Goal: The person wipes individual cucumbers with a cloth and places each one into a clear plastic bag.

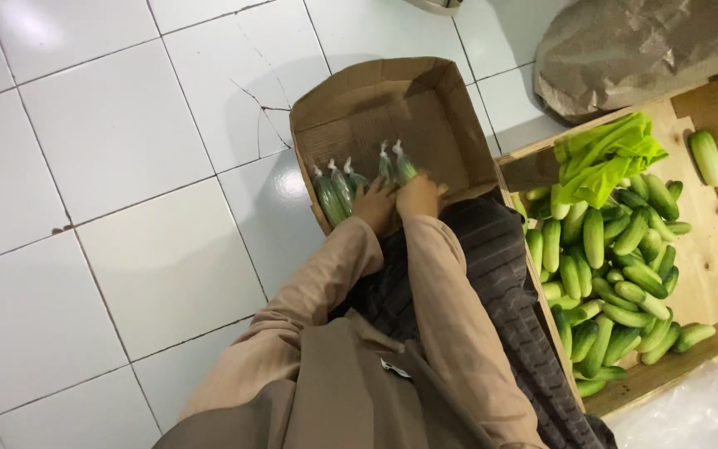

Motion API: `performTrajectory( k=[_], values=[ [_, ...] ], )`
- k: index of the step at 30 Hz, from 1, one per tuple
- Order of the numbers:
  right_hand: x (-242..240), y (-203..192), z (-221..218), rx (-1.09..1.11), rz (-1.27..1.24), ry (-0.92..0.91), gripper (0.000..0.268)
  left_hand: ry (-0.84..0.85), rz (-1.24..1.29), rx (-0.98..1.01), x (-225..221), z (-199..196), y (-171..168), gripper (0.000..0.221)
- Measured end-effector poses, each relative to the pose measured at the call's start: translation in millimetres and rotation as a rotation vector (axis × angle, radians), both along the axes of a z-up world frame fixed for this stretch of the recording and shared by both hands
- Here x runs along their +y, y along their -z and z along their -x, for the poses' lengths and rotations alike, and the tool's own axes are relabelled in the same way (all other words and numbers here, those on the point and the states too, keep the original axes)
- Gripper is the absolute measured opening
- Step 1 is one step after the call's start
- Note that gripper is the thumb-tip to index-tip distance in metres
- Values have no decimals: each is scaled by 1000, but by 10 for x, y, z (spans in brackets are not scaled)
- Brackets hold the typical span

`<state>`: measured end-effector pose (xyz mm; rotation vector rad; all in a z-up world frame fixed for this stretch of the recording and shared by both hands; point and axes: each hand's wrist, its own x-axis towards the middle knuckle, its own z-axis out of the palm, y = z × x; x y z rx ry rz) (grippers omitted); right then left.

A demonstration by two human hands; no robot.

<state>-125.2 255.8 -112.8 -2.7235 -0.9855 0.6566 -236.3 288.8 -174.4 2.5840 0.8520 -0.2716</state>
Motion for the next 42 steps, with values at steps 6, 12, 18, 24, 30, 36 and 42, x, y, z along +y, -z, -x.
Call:
performTrajectory(
  k=[6,12,18,24,30,36,42],
  values=[
    [101,-61,-3,55,201,-80,31,-109,12,-176,-15,-83,622,68],
    [202,-935,283,188,308,-164,41,-109,161,-205,49,-65,445,67],
    [165,-501,185,242,351,-168,55,-94,129,-90,-32,-1,-97,52],
    [72,-243,158,231,282,-159,46,-93,97,-78,-10,-143,822,46],
    [-18,-1738,403,218,-136,-129,37,-76,159,-124,-10,25,112,53],
    [-401,-1350,-145,-221,-920,-82,16,-33,223,-83,44,14,791,56],
    [-797,-2328,-998,-696,-853,60,43,53,-25,-447,-79,-112,63,35]
  ],
)
